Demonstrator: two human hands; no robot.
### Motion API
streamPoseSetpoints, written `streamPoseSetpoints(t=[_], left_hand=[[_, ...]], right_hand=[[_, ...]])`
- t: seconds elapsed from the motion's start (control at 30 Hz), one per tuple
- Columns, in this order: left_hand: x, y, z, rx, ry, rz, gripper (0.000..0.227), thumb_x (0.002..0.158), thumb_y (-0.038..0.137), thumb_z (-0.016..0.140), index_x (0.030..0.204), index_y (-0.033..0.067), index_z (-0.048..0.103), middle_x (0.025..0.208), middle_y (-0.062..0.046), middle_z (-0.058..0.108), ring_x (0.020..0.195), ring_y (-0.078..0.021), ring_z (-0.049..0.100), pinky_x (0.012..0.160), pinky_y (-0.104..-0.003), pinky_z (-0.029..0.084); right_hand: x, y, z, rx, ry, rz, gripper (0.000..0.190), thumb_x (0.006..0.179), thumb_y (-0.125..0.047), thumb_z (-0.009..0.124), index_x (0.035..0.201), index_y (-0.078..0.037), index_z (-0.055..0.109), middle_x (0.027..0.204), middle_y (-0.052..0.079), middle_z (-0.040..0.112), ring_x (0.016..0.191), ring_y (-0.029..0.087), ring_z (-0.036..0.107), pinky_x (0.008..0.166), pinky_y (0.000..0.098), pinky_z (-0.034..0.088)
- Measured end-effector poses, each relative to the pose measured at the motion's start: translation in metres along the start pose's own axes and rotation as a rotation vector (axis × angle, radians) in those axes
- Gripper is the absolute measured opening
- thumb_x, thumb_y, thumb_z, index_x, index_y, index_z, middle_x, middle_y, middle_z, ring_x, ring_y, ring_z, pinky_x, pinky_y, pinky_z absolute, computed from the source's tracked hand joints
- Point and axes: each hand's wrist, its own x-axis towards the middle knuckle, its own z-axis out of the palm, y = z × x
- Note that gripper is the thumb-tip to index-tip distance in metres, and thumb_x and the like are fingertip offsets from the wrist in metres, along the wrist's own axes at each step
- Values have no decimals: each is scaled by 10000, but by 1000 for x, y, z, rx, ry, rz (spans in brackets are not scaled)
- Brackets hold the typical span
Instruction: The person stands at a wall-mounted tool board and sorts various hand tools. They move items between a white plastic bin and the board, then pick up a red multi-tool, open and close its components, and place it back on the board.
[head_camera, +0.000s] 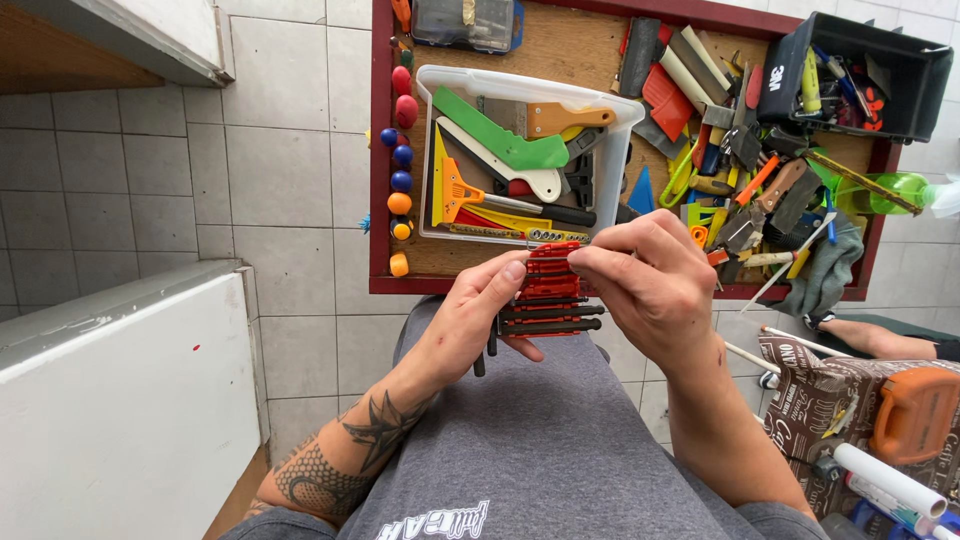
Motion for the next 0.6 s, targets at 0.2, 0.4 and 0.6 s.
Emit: streamPoseSetpoints(t=[0.2, 0.4, 0.6], left_hand=[[-2, 3, 2, 21, 10, 8, 401, 1062, 288, 536, 1364, 45, 634, 1108, -220, 738, 900, -340, 760, 596, -498, 672], [0, 1, 2, 35, 16, 13, 405, 1059, 277, 548, 1374, 36, 630, 1119, -211, 735, 899, -331, 761, 593, -486, 676], [0, 3, 2, 41, 17, 12, 421, 1052, 284, 563, 1383, 31, 625, 1126, -206, 726, 918, -331, 755, 600, -480, 682]], right_hand=[[2, -6, 1, 42, 1, 93, 143, 895, 67, 787, 899, -74, 805, 875, 85, 698, 710, 245, 616, 675, 370, 551], [1, -6, 4, 190, 27, 255, 122, 869, 43, 819, 897, -71, 786, 844, 71, 685, 703, 186, 628, 676, 336, 541], [-7, 0, 1, 355, -4, 434, 92, 856, 1, 829, 903, -70, 793, 778, 79, 699, 641, 127, 595, 615, 276, 513]])
